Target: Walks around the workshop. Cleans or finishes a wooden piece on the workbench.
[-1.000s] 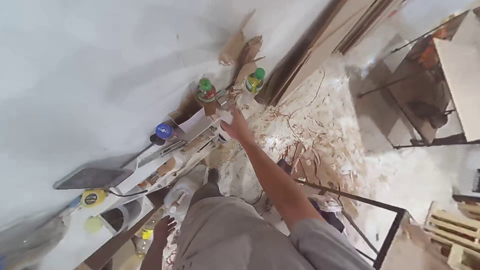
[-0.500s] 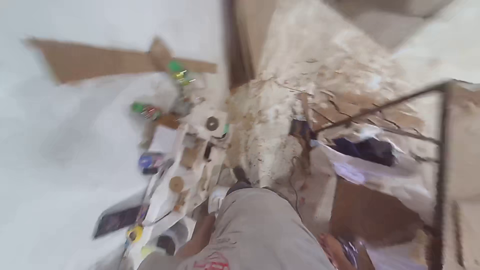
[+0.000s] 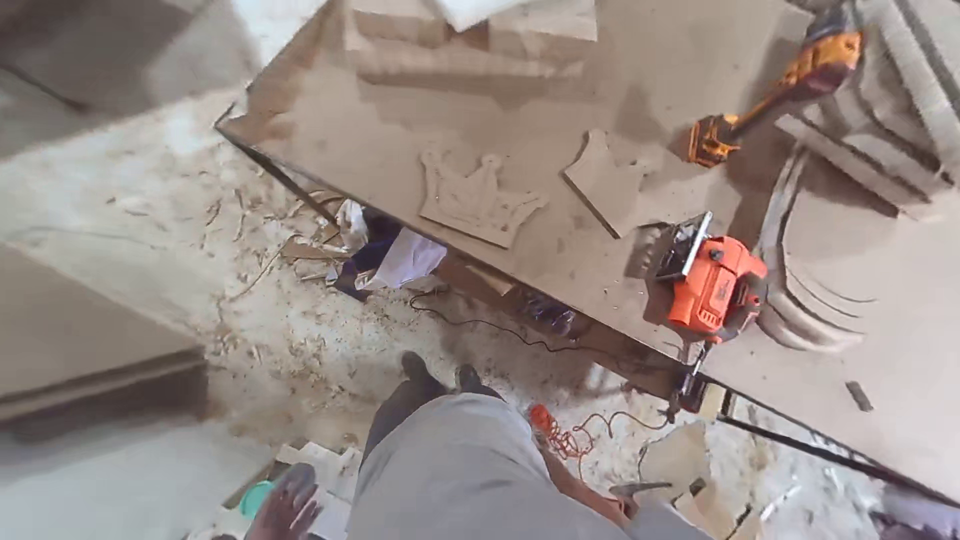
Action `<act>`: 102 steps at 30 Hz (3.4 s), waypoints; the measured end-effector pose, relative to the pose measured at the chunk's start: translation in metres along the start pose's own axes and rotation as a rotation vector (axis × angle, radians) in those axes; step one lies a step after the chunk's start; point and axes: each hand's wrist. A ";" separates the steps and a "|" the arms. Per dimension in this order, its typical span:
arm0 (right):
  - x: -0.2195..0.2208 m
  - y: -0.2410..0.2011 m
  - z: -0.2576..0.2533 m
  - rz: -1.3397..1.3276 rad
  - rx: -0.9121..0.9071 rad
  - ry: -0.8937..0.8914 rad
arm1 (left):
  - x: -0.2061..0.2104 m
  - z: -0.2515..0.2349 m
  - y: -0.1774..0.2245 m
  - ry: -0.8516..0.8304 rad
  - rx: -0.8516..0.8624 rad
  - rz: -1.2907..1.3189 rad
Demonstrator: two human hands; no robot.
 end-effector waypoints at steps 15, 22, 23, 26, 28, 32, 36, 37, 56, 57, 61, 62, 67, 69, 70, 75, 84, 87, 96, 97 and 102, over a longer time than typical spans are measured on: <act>-0.067 -0.119 -0.053 -0.179 -0.788 0.706 | 0.349 -0.170 0.381 -0.415 1.114 -0.760; -0.045 -0.065 -0.110 -0.445 -0.483 0.110 | 0.417 -0.238 0.368 -0.243 1.364 -0.731; -0.041 -0.052 -0.134 -0.661 -0.407 0.160 | 0.415 -0.246 0.368 -0.222 1.417 -0.730; -0.058 -0.035 -0.208 -1.540 -0.344 0.340 | 0.405 -0.249 0.372 -0.186 1.446 -0.765; -0.097 -0.047 -0.242 -1.850 -0.529 0.374 | 0.420 -0.238 0.371 -0.162 1.416 -0.806; -0.099 -0.107 -0.245 -2.016 -0.673 0.445 | 0.424 -0.222 0.370 -0.076 1.341 -0.896; -0.038 -0.157 -0.224 -2.000 -0.592 0.095 | 0.429 -0.222 0.367 -0.035 1.428 -0.981; -0.018 -0.161 -0.224 -1.894 -0.587 0.057 | 0.427 -0.218 0.366 -0.040 1.426 -0.984; 0.117 -0.195 -0.247 -1.357 -0.732 0.599 | 0.192 -0.242 0.344 -0.599 1.318 -0.680; 0.123 -0.194 -0.251 -1.342 -0.615 0.629 | 0.184 -0.238 0.347 -0.592 1.300 -0.683; 0.184 -0.088 -0.259 -1.230 -0.248 0.538 | 0.171 -0.231 0.360 -0.641 1.353 -0.640; 0.198 -0.046 -0.260 -1.167 -0.215 0.508 | 0.175 -0.230 0.364 -0.649 1.384 -0.630; 0.238 0.101 -0.211 -1.208 -0.047 0.631 | 0.216 -0.212 0.353 -0.714 1.333 -0.807; 0.217 0.092 -0.163 -1.218 -0.232 0.620 | 0.268 -0.203 0.344 -0.812 1.378 -0.863; 0.202 0.077 -0.145 -1.237 -0.347 0.609 | 0.297 -0.199 0.340 -0.846 1.396 -0.884; 0.111 -0.042 -0.083 -1.258 -0.671 0.558 | 0.405 -0.189 0.320 -0.885 1.360 -1.002; -0.038 -0.217 -0.065 -0.523 -1.031 0.693 | 0.425 -0.185 0.299 -0.658 1.519 -1.118; -0.067 -0.273 -0.077 0.143 -1.054 0.925 | 0.431 -0.176 0.283 -0.570 1.508 -1.029; -0.008 -0.324 -0.141 1.052 -0.861 0.872 | 0.430 -0.183 0.268 -0.478 1.636 -0.962; 0.010 -0.316 -0.143 1.051 -0.855 0.887 | 0.430 -0.185 0.268 -0.474 1.640 -0.962; 0.068 -0.293 -0.089 0.877 -0.802 0.724 | 0.430 -0.183 0.272 -0.519 1.627 -0.950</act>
Point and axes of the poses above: each hand's wrist, its own z-axis away from the middle knuckle, its own x-axis out of the palm, y = z × x, and after that the axes turned 6 degrees about z, right-handed
